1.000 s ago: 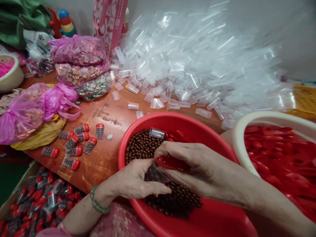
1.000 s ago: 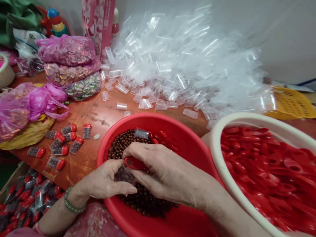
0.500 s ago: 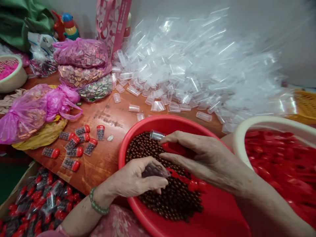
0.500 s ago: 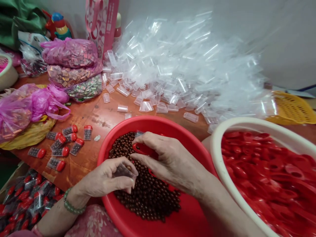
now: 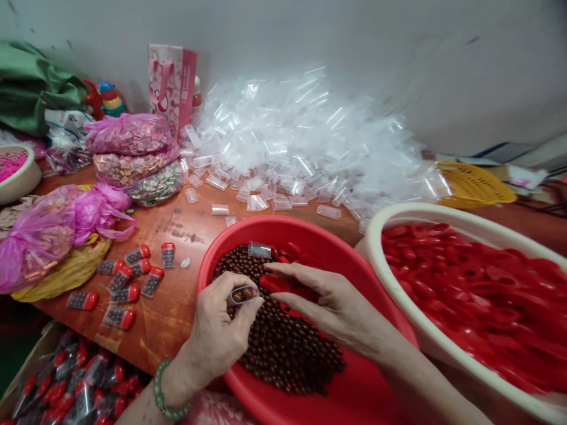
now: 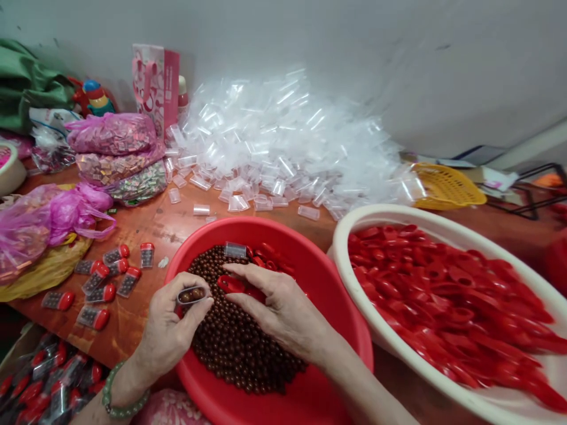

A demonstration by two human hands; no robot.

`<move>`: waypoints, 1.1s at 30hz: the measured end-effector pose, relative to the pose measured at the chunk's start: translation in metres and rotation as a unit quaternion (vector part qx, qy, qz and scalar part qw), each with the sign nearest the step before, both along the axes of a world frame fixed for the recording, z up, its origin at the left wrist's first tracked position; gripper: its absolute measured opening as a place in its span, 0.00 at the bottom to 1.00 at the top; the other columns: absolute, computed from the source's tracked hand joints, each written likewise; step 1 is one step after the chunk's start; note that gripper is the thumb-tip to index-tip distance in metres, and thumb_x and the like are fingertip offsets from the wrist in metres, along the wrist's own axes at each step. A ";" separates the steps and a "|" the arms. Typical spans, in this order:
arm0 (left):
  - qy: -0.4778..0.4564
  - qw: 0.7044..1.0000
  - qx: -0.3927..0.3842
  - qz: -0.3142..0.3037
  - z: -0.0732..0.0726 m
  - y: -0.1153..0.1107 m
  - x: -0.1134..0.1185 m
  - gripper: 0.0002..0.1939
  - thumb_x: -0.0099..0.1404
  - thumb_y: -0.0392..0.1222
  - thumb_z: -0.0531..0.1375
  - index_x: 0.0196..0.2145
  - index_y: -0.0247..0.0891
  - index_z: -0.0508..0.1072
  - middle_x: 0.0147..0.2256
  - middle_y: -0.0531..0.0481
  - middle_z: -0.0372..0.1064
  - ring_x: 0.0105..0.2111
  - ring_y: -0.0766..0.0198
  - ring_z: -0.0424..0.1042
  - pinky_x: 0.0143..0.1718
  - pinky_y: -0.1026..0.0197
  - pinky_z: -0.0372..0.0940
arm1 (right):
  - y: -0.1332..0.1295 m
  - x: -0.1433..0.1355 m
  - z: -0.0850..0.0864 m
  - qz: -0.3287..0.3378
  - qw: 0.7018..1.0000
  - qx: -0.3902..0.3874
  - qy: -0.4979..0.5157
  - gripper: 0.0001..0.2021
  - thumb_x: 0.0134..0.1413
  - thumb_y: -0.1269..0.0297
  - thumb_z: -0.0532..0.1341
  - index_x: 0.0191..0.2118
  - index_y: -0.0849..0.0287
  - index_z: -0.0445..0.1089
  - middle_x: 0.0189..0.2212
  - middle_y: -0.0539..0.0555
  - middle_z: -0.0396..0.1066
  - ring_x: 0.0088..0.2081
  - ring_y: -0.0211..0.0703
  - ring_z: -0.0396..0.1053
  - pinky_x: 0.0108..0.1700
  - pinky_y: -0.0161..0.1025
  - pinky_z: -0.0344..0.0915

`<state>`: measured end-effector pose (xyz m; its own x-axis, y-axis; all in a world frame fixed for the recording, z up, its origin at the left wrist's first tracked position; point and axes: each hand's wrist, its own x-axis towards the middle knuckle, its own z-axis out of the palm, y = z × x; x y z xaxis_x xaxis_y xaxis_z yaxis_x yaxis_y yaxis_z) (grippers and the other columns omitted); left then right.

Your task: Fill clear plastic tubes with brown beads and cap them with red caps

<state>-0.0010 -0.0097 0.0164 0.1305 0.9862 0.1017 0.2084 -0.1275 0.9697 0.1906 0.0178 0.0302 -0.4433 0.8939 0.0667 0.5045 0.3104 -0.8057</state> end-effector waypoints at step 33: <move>-0.148 0.983 -0.109 -0.001 -0.015 0.016 -0.001 0.06 0.56 0.39 0.64 0.28 0.32 0.74 0.30 0.47 0.72 0.29 0.66 0.69 0.33 0.65 0.63 | -0.012 -0.004 -0.015 -0.048 0.998 0.019 0.042 0.11 0.56 0.62 0.63 0.45 0.52 0.75 0.36 0.54 0.75 0.36 0.41 0.74 0.38 0.34 0.71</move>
<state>-0.0019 0.0063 0.0010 0.1297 0.9885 -0.0775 -0.0862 0.0891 0.9923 0.1871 0.0059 0.0155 -0.3462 0.9283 0.1356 0.4646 0.2953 -0.8349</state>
